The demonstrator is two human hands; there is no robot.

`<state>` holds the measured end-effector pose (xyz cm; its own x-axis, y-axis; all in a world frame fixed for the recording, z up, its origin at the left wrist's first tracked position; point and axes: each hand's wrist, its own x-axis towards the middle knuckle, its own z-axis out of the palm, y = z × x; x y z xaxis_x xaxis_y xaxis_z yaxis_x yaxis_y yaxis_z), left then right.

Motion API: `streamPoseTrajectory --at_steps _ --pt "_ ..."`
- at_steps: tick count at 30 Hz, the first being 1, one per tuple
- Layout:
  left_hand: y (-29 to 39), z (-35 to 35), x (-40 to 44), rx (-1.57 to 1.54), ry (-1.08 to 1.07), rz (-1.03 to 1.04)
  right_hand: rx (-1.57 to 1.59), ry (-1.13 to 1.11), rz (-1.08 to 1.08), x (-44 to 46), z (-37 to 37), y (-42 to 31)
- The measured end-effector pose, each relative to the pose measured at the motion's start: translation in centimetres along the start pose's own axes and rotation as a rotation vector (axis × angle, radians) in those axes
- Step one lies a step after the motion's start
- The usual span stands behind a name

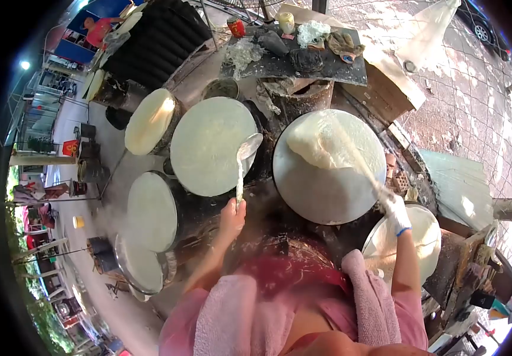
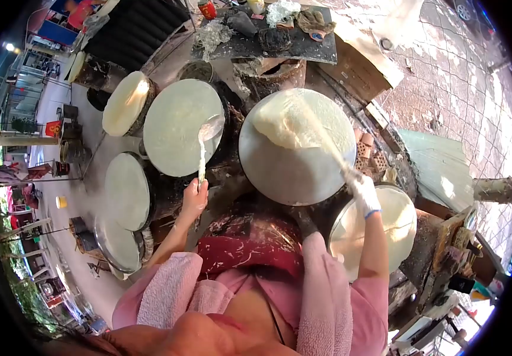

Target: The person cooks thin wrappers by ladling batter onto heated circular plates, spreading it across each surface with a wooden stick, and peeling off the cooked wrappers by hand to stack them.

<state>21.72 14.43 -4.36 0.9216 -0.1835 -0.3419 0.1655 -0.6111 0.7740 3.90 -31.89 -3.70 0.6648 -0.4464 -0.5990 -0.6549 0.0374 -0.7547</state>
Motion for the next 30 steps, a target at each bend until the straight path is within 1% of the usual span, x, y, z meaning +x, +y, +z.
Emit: streamPoseTrajectory --at_steps 1,2,3,4,6,7,8,9,10,11,13,14,16,17,18,20,21,22,23,24,25,26,28,29,30 --pt "0.2 -0.2 0.0 0.028 -0.012 0.004 -0.02 0.002 -0.128 2.3 -0.3 1.7" --pt "-0.1 -0.1 -0.1 0.028 -0.001 0.002 -0.037 0.002 -0.261 3.2 0.3 0.5" --pt "-0.5 -0.2 -0.1 0.031 0.012 0.004 -0.114 -0.189 0.078 3.0 -0.3 -0.7" --pt "-0.8 -0.3 -0.1 0.037 0.021 0.009 -0.043 -0.277 0.151 2.1 0.3 -1.3" --pt "0.0 -1.1 -0.8 0.133 0.035 0.074 -0.116 -0.372 0.067 0.2 0.7 -1.3" --pt "-0.3 -1.4 -0.8 0.157 0.04 0.091 -0.148 -0.375 0.098 -0.7 0.2 -1.5" --pt "-0.5 -1.5 -0.8 0.18 0.051 0.1 -0.088 -0.409 0.101 0.2 -0.7 1.1" --pt "-0.6 -1.5 -0.6 0.143 0.061 0.101 -0.065 -0.364 0.063 1.0 -1.6 1.5" --pt "-0.7 -1.5 -0.3 0.174 0.082 0.117 -0.037 -0.325 0.029 1.5 -2.1 2.1" --pt "-0.8 -1.4 0.2 0.165 0.084 0.121 -0.125 -0.214 0.002 0.8 -2.0 -1.2" --pt "-0.2 -1.2 1.3 0.156 0.087 0.175 -0.137 -0.137 -0.167 4.7 -1.1 0.4" --pt "0.1 -1.0 2.0 0.185 0.08 0.204 -0.2 -0.186 -0.215 6.1 -1.1 0.9" --pt "0.7 -0.7 3.9 0.248 0.065 0.272 -0.184 -0.367 -0.048 4.0 -0.5 -1.1" --pt "0.5 -0.3 5.0 0.315 0.039 0.237 -0.178 -0.46 0.04 3.0 -0.3 -1.7" --pt "0.9 -0.1 5.7 0.342 0.019 0.25 -0.229 -0.461 0.063 2.3 -0.5 -0.9" --pt "1.7 0.7 7.0 0.389 -0.012 0.278 -0.197 -0.425 0.071 0.7 -1.9 1.1" --pt "2.0 1.1 7.7 0.44 -0.04 0.311 -0.122 -0.432 -0.003 0.0 -3.0 0.9" --pt "2.2 1.5 8.2 0.499 -0.06 0.329 -0.19 -0.344 -0.058 0.6 -3.9 2.6" --pt "2.5 2.0 8.7 0.559 -0.08 0.35 -0.113 -0.25 -0.028 1.1 -3.6 3.0" --pt "2.7 2.4 9.1 0.619 -0.096 0.372 -0.036 -0.155 -0.002 1.0 -2.9 1.3" --pt "2.8 2.6 9.1 0.672 -0.115 0.398 -0.121 -0.067 -0.138 0.4 -1.8 -0.2" --pt "2.9 2.4 8.8 0.704 -0.132 0.411 -0.187 -0.098 -0.275 2.3 -1.3 1.1" --pt "3.1 1.7 7.9 0.775 -0.168 0.431 -0.252 -0.306 0.002 3.2 0.0 0.4" --pt "2.9 1.0 7.2 0.799 -0.2 0.432 -0.157 -0.378 -0.052 2.1 1.1 -0.5" --pt "2.5 0.0 6.1 0.823 -0.234 0.433 -0.177 -0.413 -0.018 1.4 1.3 -0.3"
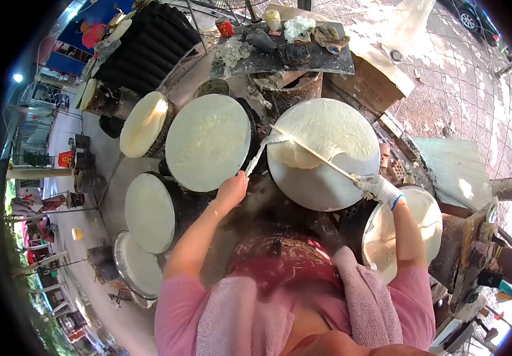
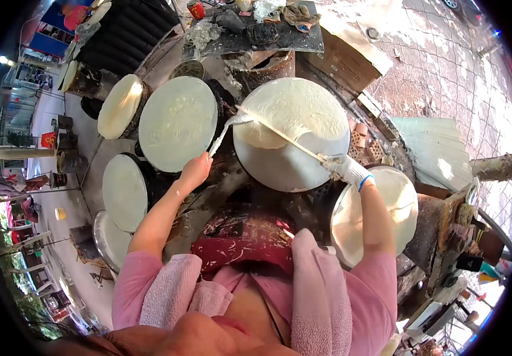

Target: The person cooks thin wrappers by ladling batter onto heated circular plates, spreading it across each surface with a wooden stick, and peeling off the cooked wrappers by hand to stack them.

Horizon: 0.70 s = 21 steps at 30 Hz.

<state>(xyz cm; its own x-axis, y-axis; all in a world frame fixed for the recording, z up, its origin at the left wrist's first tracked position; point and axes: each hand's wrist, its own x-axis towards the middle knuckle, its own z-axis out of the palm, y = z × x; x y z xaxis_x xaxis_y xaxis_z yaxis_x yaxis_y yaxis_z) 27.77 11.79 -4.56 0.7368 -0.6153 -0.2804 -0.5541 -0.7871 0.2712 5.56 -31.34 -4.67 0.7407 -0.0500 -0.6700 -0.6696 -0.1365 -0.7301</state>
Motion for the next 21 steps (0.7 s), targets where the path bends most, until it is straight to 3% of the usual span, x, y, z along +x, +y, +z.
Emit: streamPoseTrajectory --at_steps 4,6,9,11,12,14,16,18,21 --pt "-0.4 0.1 -5.2 0.041 -0.127 0.059 -0.023 -0.081 0.04 -3.1 1.6 4.1" --pt "-0.5 2.2 -7.3 0.048 -0.132 0.144 0.255 0.015 0.159 -4.4 2.9 11.2" --pt "-1.2 5.8 -7.7 -0.159 -0.158 0.299 0.812 0.265 0.005 -11.1 12.8 5.3" --pt "-1.2 4.2 -6.0 -0.362 -0.185 0.391 1.15 0.065 0.034 -9.5 17.8 7.3" --pt "-0.9 2.2 -5.0 -0.471 -0.191 0.416 1.195 0.178 0.035 -6.4 21.5 8.0" --pt "-1.1 -1.3 -4.0 -0.643 -0.155 0.4 1.154 0.221 -0.133 -3.2 26.1 1.2" --pt "-2.3 -4.5 -4.0 -0.706 0.047 0.42 1.095 0.271 -0.169 0.8 29.9 -5.9" --pt "-4.9 -6.0 -3.8 -0.804 0.086 0.326 1.035 0.368 -0.089 6.3 33.0 -10.0" --pt "-9.4 -7.5 -3.9 -0.851 0.044 0.281 0.555 0.815 -0.001 14.9 37.5 -9.3"
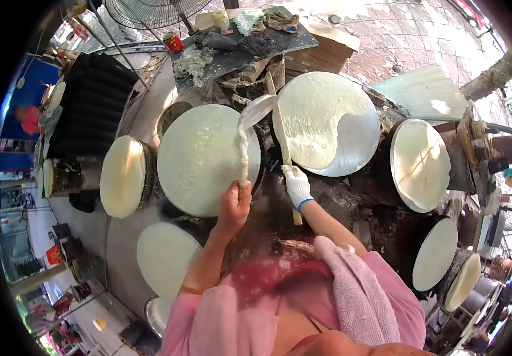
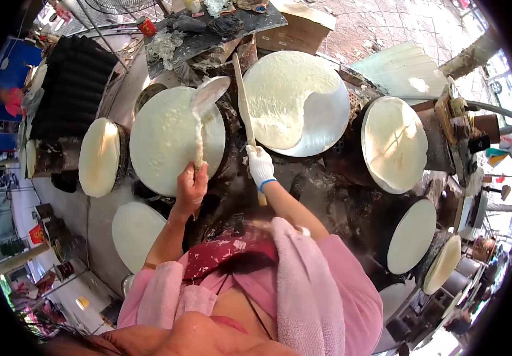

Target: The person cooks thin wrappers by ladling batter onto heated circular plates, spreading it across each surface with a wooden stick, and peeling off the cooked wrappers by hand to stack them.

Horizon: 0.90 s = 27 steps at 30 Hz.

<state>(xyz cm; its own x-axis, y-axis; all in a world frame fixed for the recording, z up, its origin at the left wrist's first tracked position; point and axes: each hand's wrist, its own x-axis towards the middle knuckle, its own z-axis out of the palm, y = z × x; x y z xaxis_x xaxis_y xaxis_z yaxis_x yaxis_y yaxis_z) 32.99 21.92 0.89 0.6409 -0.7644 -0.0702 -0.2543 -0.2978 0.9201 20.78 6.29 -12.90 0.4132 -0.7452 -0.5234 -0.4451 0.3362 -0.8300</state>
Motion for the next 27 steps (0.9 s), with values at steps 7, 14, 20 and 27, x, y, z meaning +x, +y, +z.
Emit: streamPoseTrajectory --at_steps 7,14,20,27 --pt "-4.4 -4.8 -5.0 -0.181 -0.04 -0.194 -0.23 0.436 0.072 -3.5 -4.6 2.7" --pt "-2.3 -3.1 -7.4 -0.38 0.018 -0.405 -0.558 0.192 -0.129 -5.5 -6.8 2.2" --pt "0.2 0.9 -8.0 -0.394 0.034 -0.425 -0.692 0.378 -0.04 -2.7 -16.5 2.8" --pt "3.7 6.4 -10.3 -0.315 0.109 -0.441 -0.889 -0.1 -0.068 -6.5 -19.5 2.1"
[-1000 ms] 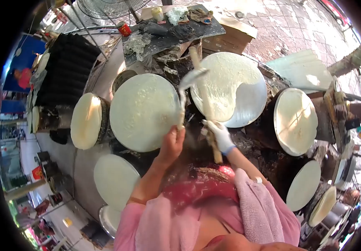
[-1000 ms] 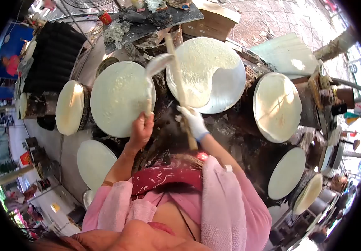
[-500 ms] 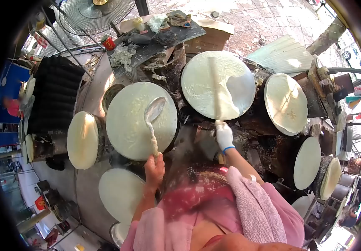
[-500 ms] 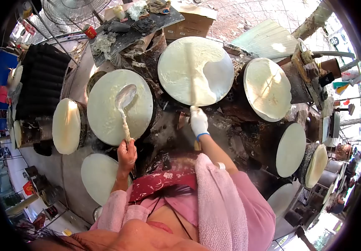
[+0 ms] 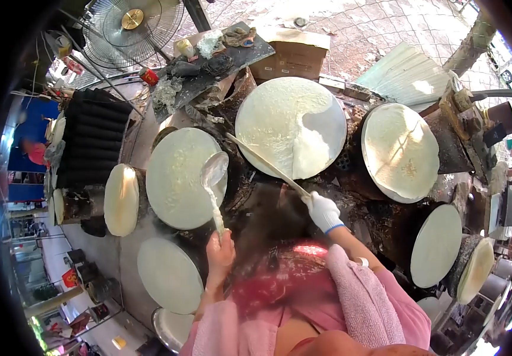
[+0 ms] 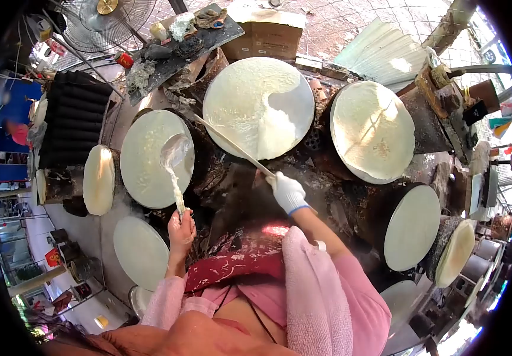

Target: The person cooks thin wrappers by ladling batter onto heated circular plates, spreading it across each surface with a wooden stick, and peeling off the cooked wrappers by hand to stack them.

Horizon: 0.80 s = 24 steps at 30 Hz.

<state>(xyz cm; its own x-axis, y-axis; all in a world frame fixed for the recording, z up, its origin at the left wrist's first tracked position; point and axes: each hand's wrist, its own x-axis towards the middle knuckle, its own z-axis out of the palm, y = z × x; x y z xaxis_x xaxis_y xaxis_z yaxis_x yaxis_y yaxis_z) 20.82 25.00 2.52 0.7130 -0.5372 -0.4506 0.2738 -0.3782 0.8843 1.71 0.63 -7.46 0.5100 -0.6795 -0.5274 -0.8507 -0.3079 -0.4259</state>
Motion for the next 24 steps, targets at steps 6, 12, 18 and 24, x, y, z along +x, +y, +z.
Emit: streamPoseTrajectory --at_steps 6,12,18,24 --pt "1.0 3.6 -2.4 -0.041 0.037 -0.067 0.028 0.39 0.044 5.8 -5.6 7.0" --pt "-0.1 5.2 -1.2 0.054 0.033 -0.033 0.108 0.06 0.052 0.0 -3.6 7.3" --pt "1.4 6.5 -1.4 0.042 0.053 -0.109 0.149 0.241 0.177 10.1 -8.0 9.7" --pt "0.3 6.0 -1.2 0.077 0.085 -0.138 0.147 0.63 -0.015 18.3 -12.2 3.5"
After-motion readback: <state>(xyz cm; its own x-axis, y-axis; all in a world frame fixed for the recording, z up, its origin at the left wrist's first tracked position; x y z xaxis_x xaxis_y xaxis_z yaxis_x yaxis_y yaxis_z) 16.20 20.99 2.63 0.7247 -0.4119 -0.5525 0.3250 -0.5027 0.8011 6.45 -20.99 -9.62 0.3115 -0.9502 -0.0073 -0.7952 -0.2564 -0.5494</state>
